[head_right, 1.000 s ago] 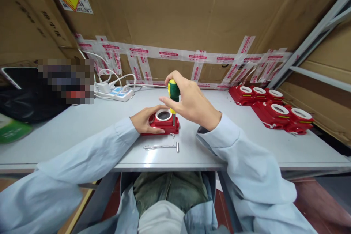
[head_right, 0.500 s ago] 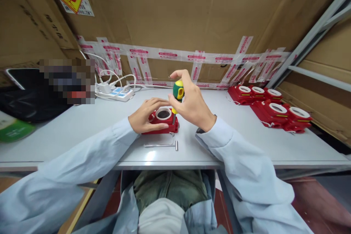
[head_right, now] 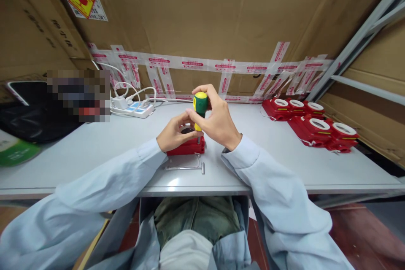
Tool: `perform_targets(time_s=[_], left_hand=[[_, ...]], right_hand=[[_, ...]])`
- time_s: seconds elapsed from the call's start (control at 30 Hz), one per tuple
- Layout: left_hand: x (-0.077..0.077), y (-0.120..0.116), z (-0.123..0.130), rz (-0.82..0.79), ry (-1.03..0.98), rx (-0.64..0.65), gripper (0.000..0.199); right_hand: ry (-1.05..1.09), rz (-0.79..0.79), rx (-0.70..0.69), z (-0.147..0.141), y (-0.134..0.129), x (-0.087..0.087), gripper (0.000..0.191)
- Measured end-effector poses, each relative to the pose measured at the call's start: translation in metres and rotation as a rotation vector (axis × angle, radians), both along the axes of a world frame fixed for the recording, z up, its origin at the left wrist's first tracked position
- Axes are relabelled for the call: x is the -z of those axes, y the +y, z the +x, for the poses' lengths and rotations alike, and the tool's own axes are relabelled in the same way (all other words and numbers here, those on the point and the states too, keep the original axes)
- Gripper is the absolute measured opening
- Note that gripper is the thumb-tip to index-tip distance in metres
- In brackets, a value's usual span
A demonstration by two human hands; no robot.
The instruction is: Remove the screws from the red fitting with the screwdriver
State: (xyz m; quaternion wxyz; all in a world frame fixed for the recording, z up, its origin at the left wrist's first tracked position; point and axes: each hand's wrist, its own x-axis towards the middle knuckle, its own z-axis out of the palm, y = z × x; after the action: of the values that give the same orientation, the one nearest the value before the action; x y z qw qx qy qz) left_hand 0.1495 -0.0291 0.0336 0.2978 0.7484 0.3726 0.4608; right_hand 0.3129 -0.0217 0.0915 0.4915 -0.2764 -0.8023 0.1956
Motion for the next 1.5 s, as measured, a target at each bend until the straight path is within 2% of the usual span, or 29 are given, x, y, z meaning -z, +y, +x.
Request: perform_targets(time_s=[0.07, 0.17, 0.23, 0.4, 0.53, 0.6, 0.8, 0.9, 1.0, 1.13, 1.2, 1.3, 1.4, 1.5], left_hand=[[0.001, 0.0, 0.0, 0.004, 0.068, 0.042, 0.044], [0.002, 0.001, -0.001, 0.031, 0.148, 0.111, 0.028], [0.003, 0.001, 0.0, 0.029, 0.146, 0.085, 0.027], [0.005, 0.002, 0.002, 0.021, 0.146, -0.088, 0.034], [0.002, -0.001, 0.0, 0.109, 0.251, -0.019, 0.013], [0.002, -0.001, -0.001, 0.105, 0.274, 0.007, 0.009], [0.008, 0.001, 0.0, 0.094, 0.21, -0.125, 0.027], [0.008, -0.001, -0.002, 0.154, 0.241, -0.068, 0.021], [0.007, -0.001, -0.001, 0.124, 0.239, -0.027, 0.013], [0.008, 0.001, 0.003, 0.035, 0.166, -0.097, 0.025], [0.008, 0.0, 0.003, 0.055, 0.195, -0.131, 0.028], [0.006, -0.003, 0.002, 0.129, 0.273, -0.099, 0.02], [0.006, -0.004, 0.001, 0.109, 0.284, -0.043, 0.01], [0.007, -0.001, 0.003, 0.067, 0.236, -0.11, 0.021]], right_hand=[[0.008, -0.032, -0.029, 0.002, 0.0, 0.001, 0.035], [0.048, -0.057, -0.065, 0.004, 0.003, 0.004, 0.039], [0.069, -0.067, -0.062, 0.005, 0.004, 0.007, 0.042], [0.081, -0.06, -0.024, 0.003, 0.004, 0.013, 0.04], [0.097, -0.053, -0.023, 0.001, 0.005, 0.014, 0.036], [0.106, -0.055, -0.039, 0.001, 0.005, 0.014, 0.036], [0.073, -0.062, -0.059, 0.0, 0.007, 0.017, 0.034], [0.069, -0.059, -0.051, 0.001, 0.007, 0.018, 0.027], [0.062, -0.054, -0.034, 0.001, 0.006, 0.017, 0.02], [0.033, -0.037, -0.024, 0.001, 0.006, 0.017, 0.016], [0.028, -0.03, -0.002, 0.001, 0.006, 0.017, 0.013], [0.048, -0.038, 0.003, 0.003, 0.005, 0.017, 0.012], [0.064, -0.062, -0.004, 0.004, 0.005, 0.016, 0.014], [0.07, -0.074, -0.007, 0.004, 0.005, 0.015, 0.017]])
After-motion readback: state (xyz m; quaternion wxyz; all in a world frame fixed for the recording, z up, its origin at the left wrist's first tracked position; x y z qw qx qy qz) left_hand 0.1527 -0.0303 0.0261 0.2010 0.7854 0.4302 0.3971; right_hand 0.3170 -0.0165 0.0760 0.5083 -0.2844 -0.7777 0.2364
